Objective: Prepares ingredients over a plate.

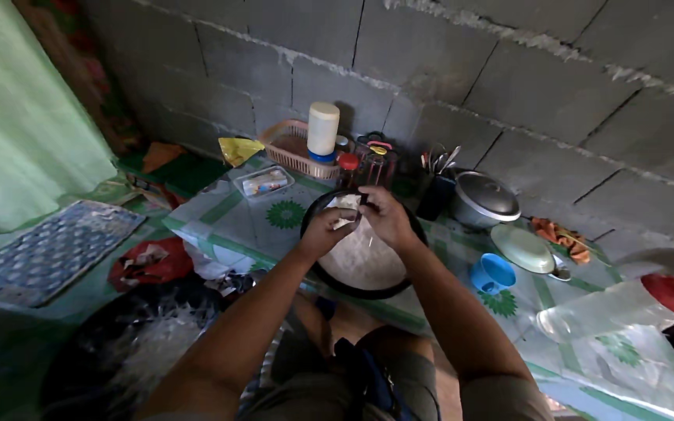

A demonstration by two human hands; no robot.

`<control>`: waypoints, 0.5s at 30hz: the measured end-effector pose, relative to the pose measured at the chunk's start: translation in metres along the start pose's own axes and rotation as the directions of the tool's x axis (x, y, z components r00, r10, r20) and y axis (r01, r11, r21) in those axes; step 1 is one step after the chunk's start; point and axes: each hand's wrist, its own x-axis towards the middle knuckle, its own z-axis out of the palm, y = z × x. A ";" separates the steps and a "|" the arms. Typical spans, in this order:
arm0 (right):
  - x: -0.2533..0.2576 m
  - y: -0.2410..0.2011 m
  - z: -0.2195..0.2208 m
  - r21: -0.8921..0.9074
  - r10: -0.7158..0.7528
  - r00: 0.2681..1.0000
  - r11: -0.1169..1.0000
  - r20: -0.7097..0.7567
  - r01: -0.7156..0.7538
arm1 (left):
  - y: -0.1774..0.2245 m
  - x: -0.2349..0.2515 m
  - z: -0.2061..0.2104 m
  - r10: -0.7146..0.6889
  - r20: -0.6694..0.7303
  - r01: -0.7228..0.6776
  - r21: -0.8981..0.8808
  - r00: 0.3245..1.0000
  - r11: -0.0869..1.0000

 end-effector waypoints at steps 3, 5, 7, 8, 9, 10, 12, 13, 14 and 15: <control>0.005 -0.008 -0.023 0.160 -0.042 0.997 0.986 -0.066 0.052 | 0.000 0.001 -0.002 -0.113 0.164 0.116 -0.008 0.980 0.993; 0.011 -0.009 -0.033 0.231 -0.053 0.995 0.970 -0.086 0.072 | 0.000 0.003 -0.001 -0.123 0.256 0.111 0.060 0.959 0.992; 0.010 -0.010 -0.037 0.250 -0.067 0.992 0.964 -0.103 0.091 | 0.001 0.003 -0.001 -0.100 0.275 0.070 0.117 0.956 0.991; 0.006 -0.012 -0.037 0.227 -0.074 0.990 0.969 -0.119 0.100 | 0.002 0.002 -0.002 -0.093 0.267 0.061 0.127 0.959 0.990; 0.004 -0.013 -0.038 0.194 -0.095 0.985 0.973 -0.141 0.121 | 0.004 0.002 -0.002 -0.092 0.252 0.060 0.131 0.963 0.990; 0.002 -0.012 -0.039 0.172 -0.120 0.980 0.974 -0.157 0.147 | 0.004 0.002 -0.002 -0.093 0.232 0.064 0.129 0.968 0.990; 0.004 -0.008 -0.042 0.178 -0.160 0.971 0.965 -0.176 0.192 | 0.003 0.001 -0.001 -0.094 0.218 0.066 0.132 0.971 0.989; 0.005 -0.007 -0.043 0.190 -0.171 0.968 0.960 -0.182 0.205 | 0.002 0.001 -0.001 -0.096 0.235 0.063 0.142 0.967 0.988; 0.006 -0.008 -0.046 0.200 -0.178 0.965 0.956 -0.192 0.216 | 0.001 0.002 -0.001 -0.101 0.264 0.061 0.157 0.959 0.986; 0.007 -0.011 -0.050 0.212 -0.189 0.960 0.949 -0.205 0.233 | 0.001 0.002 0.000 -0.103 0.290 0.055 0.169 0.952 0.984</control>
